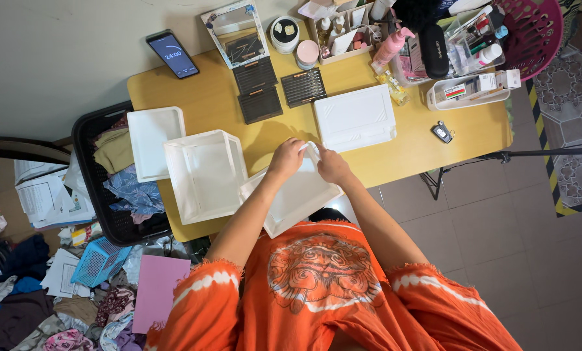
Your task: The person assembles white plastic storage containers by hand on a cluttered table. They unfold the sides, press the tabs into place, and stack the finished units. The person handles multiple containers one at a time, aligning edges and snapping them together.
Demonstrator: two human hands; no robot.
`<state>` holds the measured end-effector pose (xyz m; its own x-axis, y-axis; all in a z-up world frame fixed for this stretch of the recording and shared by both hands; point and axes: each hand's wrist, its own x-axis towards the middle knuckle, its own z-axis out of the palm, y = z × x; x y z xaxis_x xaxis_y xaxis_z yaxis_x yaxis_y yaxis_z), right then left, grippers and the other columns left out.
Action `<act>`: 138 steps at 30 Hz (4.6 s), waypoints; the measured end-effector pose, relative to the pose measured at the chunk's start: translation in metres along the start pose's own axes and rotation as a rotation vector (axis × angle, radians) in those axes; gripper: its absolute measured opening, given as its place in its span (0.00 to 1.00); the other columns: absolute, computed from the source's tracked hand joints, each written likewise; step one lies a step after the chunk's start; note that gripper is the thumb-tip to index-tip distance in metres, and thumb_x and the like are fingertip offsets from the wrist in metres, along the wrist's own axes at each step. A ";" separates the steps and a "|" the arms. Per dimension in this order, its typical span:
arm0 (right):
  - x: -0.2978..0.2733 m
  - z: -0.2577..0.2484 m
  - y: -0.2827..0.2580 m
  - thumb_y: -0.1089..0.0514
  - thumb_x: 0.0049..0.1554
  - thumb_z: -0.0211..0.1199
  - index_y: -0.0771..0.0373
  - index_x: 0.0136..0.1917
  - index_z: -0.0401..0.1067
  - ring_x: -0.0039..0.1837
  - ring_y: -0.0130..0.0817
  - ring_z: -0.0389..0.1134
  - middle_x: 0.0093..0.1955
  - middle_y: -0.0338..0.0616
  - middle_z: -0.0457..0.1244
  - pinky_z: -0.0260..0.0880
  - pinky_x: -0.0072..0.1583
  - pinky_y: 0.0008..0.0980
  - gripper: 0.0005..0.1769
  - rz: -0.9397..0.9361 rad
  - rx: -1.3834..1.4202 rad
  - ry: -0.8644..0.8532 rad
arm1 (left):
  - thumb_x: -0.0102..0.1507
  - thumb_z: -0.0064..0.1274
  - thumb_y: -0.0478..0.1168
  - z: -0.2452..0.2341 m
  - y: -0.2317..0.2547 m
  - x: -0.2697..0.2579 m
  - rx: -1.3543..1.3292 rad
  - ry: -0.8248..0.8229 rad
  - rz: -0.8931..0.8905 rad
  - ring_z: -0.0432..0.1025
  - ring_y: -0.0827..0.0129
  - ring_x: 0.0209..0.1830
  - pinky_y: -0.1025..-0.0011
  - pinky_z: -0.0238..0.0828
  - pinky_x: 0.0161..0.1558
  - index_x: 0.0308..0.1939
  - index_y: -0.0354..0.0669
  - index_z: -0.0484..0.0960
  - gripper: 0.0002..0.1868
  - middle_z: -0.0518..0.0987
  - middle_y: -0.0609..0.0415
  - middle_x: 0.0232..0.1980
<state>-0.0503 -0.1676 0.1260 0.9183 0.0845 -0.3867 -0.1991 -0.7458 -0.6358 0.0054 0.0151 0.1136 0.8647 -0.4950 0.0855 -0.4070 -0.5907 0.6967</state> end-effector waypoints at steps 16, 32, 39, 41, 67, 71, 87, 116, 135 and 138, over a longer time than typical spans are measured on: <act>-0.002 -0.004 -0.009 0.68 0.51 0.51 0.59 0.77 0.56 0.58 0.59 0.69 0.55 0.61 0.68 0.69 0.57 0.53 0.39 0.021 -0.005 -0.016 | 0.63 0.55 0.32 -0.009 0.005 0.004 -0.039 -0.044 0.008 0.74 0.45 0.45 0.54 0.72 0.46 0.43 0.33 0.82 0.06 0.80 0.40 0.43; -0.003 -0.009 -0.009 0.68 0.53 0.49 0.60 0.79 0.52 0.63 0.56 0.67 0.61 0.60 0.66 0.68 0.61 0.50 0.40 0.048 -0.111 -0.094 | 0.63 0.52 0.29 -0.001 0.009 0.007 -0.135 0.002 0.048 0.73 0.44 0.51 0.55 0.72 0.50 0.53 0.34 0.78 0.14 0.78 0.41 0.52; -0.009 -0.016 -0.023 0.68 0.54 0.49 0.58 0.80 0.52 0.61 0.56 0.68 0.59 0.58 0.67 0.69 0.60 0.51 0.41 0.097 -0.127 -0.116 | 0.64 0.48 0.25 0.002 0.007 0.010 -0.075 -0.148 0.000 0.74 0.48 0.56 0.57 0.72 0.55 0.53 0.36 0.78 0.14 0.78 0.47 0.58; -0.010 -0.018 -0.024 0.69 0.53 0.49 0.58 0.80 0.53 0.60 0.56 0.69 0.59 0.59 0.67 0.69 0.59 0.51 0.41 0.101 -0.123 -0.115 | 0.58 0.48 0.22 0.002 0.007 0.010 -0.048 -0.164 0.001 0.73 0.48 0.57 0.57 0.71 0.54 0.53 0.35 0.77 0.20 0.77 0.46 0.60; -0.011 -0.005 0.006 0.57 0.58 0.54 0.67 0.75 0.58 0.61 0.64 0.67 0.56 0.68 0.67 0.67 0.61 0.55 0.32 0.011 -0.036 -0.034 | 0.61 0.58 0.36 -0.036 0.006 -0.048 0.169 0.028 -0.031 0.71 0.47 0.58 0.55 0.69 0.58 0.53 0.32 0.76 0.18 0.77 0.42 0.57; -0.014 -0.006 0.005 0.53 0.59 0.54 0.63 0.76 0.60 0.61 0.64 0.67 0.57 0.67 0.67 0.67 0.63 0.54 0.33 0.114 -0.029 -0.087 | 0.60 0.59 0.35 -0.035 0.009 -0.075 0.194 0.135 -0.053 0.69 0.44 0.61 0.53 0.66 0.61 0.54 0.31 0.76 0.20 0.74 0.38 0.61; -0.063 0.003 0.023 0.49 0.57 0.61 0.64 0.73 0.64 0.62 0.59 0.69 0.60 0.65 0.67 0.68 0.63 0.48 0.33 0.085 0.085 0.052 | 0.61 0.56 0.38 -0.038 0.027 -0.148 0.344 0.225 -0.298 0.47 0.38 0.80 0.43 0.46 0.75 0.71 0.28 0.63 0.36 0.53 0.30 0.79; -0.132 0.067 0.052 0.57 0.57 0.61 0.72 0.59 0.71 0.58 0.67 0.68 0.51 0.72 0.67 0.69 0.59 0.52 0.20 0.337 0.062 0.470 | 0.65 0.54 0.49 0.034 -0.029 -0.227 -0.197 0.050 -0.431 0.43 0.34 0.81 0.54 0.40 0.78 0.76 0.19 0.44 0.50 0.48 0.20 0.78; -0.137 0.109 0.019 0.72 0.55 0.56 0.70 0.69 0.47 0.54 0.47 0.73 0.61 0.62 0.61 0.79 0.48 0.42 0.31 0.339 1.035 0.208 | 0.62 0.55 0.40 0.054 0.028 -0.190 -0.506 0.411 -0.642 0.72 0.44 0.65 0.58 0.67 0.64 0.74 0.24 0.53 0.42 0.74 0.28 0.66; -0.137 0.116 0.003 0.73 0.55 0.57 0.69 0.68 0.46 0.55 0.46 0.73 0.61 0.60 0.61 0.78 0.48 0.42 0.32 0.324 1.092 0.200 | 0.59 0.54 0.33 0.053 0.023 -0.181 -0.436 0.394 -0.653 0.73 0.43 0.60 0.58 0.69 0.59 0.76 0.23 0.41 0.48 0.73 0.28 0.63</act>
<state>-0.2162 -0.1045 0.0995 0.7884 -0.1856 -0.5865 -0.5352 0.2631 -0.8027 -0.1765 0.0570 0.0765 0.9571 0.1601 -0.2417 0.2836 -0.3433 0.8954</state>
